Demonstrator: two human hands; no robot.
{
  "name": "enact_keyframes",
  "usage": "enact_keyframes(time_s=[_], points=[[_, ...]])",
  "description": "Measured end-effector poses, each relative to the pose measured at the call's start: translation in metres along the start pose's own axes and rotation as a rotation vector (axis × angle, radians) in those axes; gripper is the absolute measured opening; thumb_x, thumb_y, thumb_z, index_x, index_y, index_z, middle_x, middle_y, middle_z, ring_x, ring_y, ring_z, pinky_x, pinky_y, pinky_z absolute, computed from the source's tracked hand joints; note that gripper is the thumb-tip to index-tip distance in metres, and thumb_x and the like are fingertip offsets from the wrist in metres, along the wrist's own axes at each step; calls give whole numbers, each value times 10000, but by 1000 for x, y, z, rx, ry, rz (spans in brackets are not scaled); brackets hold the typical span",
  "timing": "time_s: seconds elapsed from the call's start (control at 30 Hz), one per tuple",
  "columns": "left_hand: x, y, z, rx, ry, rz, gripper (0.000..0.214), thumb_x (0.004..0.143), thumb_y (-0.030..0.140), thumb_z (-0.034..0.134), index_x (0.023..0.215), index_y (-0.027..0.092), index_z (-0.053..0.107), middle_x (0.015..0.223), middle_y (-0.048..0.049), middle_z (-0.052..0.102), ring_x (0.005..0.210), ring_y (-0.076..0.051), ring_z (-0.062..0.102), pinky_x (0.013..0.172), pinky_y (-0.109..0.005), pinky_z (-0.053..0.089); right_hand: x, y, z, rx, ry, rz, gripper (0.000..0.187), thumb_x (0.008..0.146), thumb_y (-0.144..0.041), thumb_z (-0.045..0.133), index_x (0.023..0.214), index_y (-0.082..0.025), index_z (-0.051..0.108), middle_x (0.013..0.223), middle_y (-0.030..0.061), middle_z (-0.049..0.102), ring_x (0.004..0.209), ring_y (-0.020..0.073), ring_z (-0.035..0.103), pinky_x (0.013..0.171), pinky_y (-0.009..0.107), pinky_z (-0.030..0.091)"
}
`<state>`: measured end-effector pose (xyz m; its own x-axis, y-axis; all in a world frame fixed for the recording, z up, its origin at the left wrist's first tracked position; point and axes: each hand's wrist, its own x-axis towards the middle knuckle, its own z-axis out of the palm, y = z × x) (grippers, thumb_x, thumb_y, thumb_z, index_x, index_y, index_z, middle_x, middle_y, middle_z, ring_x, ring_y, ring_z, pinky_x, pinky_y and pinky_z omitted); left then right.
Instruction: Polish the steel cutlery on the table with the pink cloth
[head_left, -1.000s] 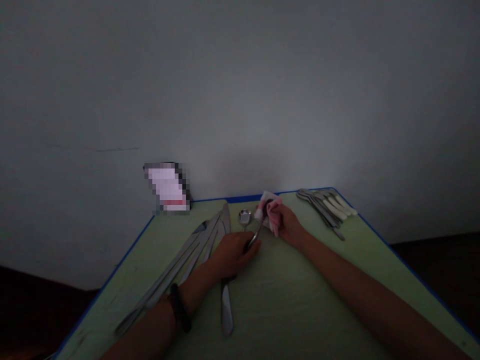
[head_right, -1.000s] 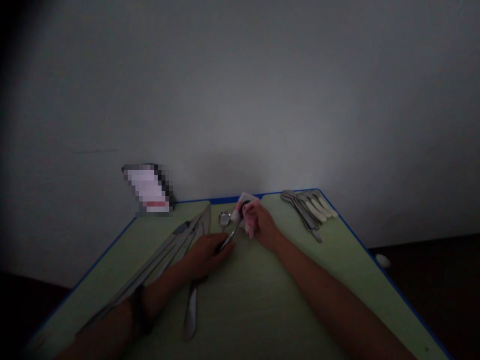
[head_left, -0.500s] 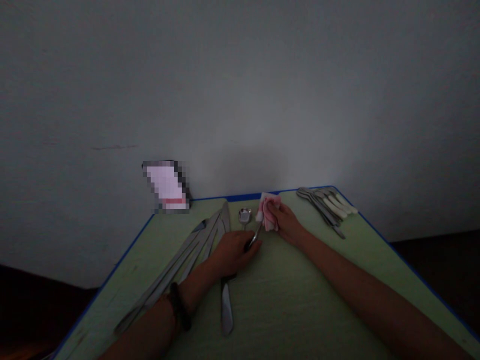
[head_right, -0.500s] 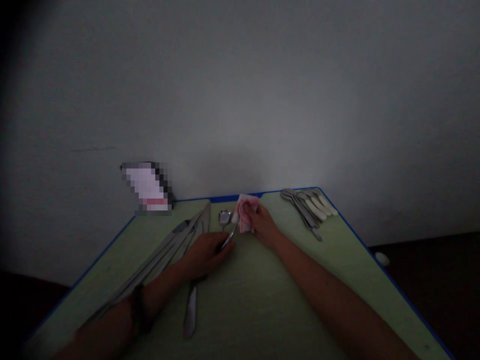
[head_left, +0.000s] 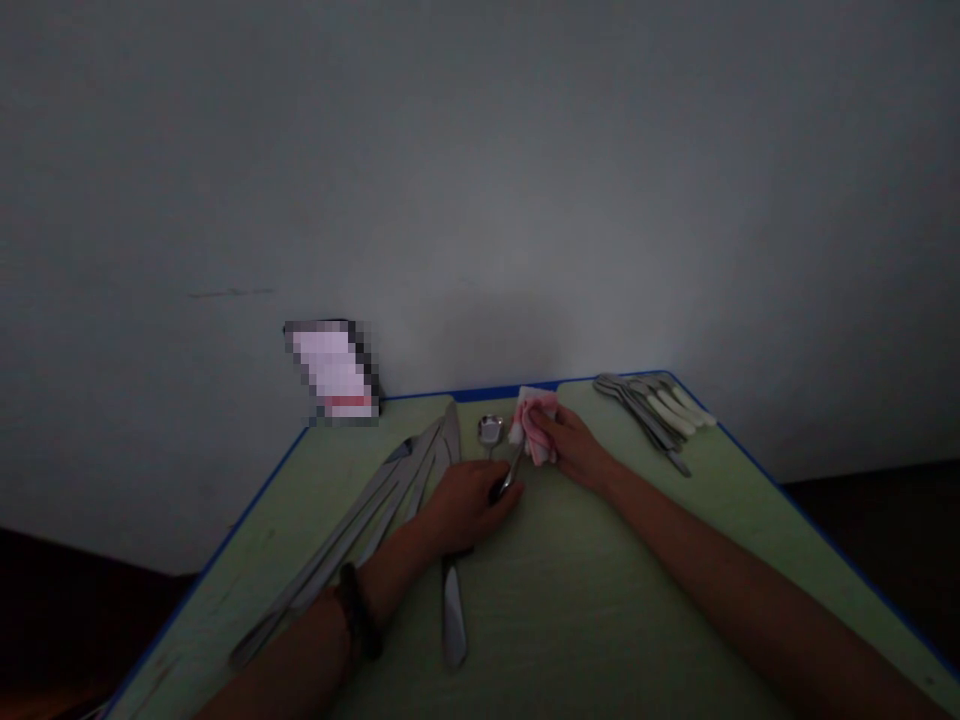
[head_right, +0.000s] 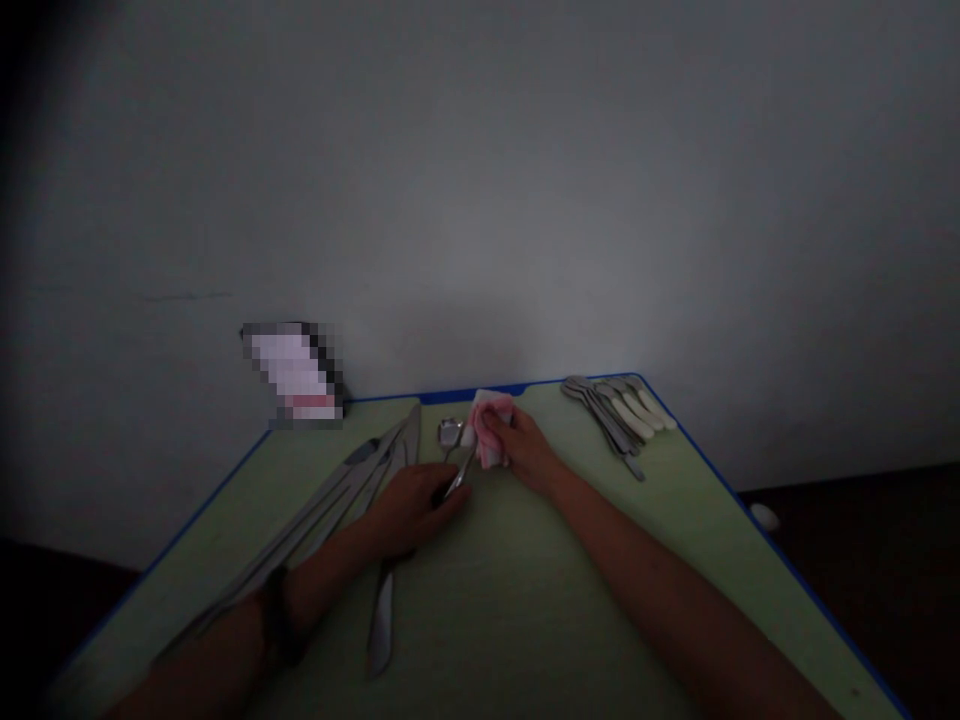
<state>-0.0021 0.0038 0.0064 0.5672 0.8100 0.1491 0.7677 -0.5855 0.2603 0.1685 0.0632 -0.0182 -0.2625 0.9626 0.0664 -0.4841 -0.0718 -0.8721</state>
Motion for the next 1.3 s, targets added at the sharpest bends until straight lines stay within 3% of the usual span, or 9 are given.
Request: enact_keyframes(time_s=[0.13,0.47,1.3], points=[[0,0,0,-4,-5,-8,312,885,394,355,686,188,479,623,3,531,579,-136,501,552,-244,317,0,0,0,5,33,10,293,657,-377,708,837,-166,612,805,9,629,690,97,556,627,210,442],[0,-3,0,-26,-24,19,322,902,387,320,701,182,464,630,0,522,600,-137,501,562,-243,318,-1,-4,-3,-45,-55,20,260,620,-288,720,828,-179,609,844,29,639,598,98,548,446,191,417],[1,-2,2,-20,-15,-1,319,895,383,338,690,180,473,617,3,511,584,-129,484,553,-238,310,0,-3,-4,-36,11,43,231,609,-245,708,789,-173,584,782,17,636,621,97,556,490,191,415]])
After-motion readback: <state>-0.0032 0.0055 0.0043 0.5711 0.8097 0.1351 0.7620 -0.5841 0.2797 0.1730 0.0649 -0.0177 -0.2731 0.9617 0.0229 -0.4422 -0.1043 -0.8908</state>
